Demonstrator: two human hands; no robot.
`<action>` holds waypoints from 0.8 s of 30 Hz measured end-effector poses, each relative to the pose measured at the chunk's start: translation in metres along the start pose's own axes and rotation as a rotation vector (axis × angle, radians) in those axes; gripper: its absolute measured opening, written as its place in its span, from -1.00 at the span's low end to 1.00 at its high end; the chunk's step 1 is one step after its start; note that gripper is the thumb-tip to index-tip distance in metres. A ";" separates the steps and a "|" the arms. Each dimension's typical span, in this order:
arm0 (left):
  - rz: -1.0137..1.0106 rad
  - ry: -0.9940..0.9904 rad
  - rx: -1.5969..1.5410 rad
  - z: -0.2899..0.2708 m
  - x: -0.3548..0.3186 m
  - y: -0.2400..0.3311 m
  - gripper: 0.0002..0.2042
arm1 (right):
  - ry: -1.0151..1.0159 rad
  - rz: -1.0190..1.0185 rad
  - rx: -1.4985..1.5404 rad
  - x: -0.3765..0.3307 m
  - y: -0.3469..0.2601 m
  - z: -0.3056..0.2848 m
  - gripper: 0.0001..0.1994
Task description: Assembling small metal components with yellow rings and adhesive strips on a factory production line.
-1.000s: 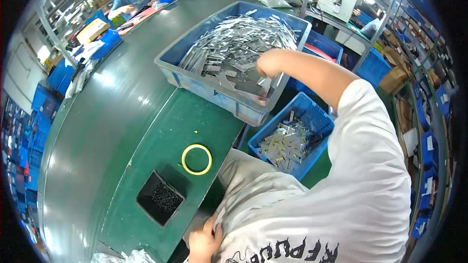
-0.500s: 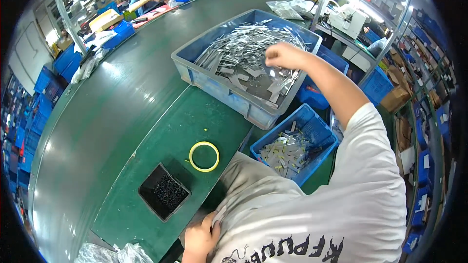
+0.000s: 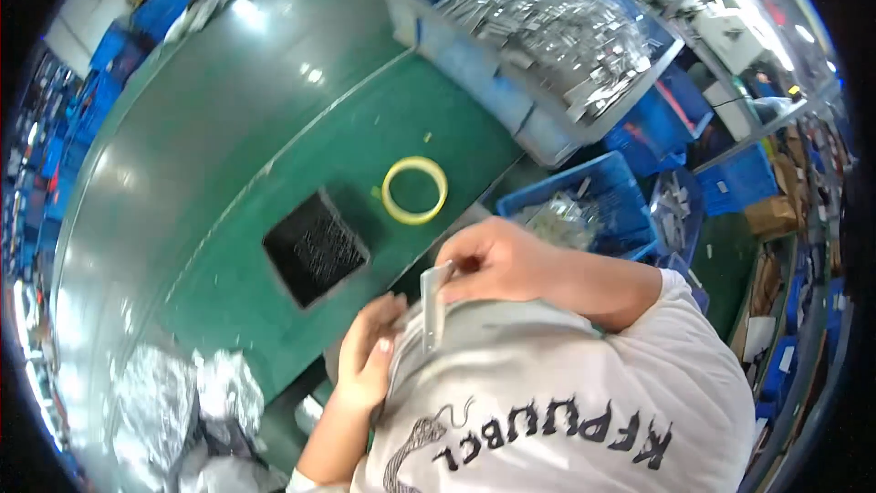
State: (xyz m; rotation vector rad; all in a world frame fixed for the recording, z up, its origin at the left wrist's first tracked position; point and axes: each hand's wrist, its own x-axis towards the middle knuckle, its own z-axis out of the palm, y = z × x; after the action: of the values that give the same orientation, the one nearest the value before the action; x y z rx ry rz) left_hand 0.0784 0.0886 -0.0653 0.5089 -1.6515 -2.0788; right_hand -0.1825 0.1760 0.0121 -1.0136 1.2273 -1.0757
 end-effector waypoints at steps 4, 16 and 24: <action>0.077 0.054 0.097 0.004 -0.006 0.006 -0.48 | -0.119 -0.127 -0.248 0.026 0.033 0.046 -0.90; -0.229 0.300 -0.054 0.014 -0.004 0.011 -0.76 | 0.489 -0.499 -0.909 0.083 0.048 -0.008 -0.72; -0.212 0.311 -0.090 0.008 0.002 0.006 -0.91 | 0.418 -0.508 -1.258 0.084 0.067 -0.004 -0.87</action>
State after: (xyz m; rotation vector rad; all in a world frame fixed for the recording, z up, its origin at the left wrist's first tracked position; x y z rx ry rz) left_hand 0.0732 0.0928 -0.0582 0.9586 -1.3692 -2.0796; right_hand -0.1793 0.1077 -0.0706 -2.2087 2.1387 -0.8366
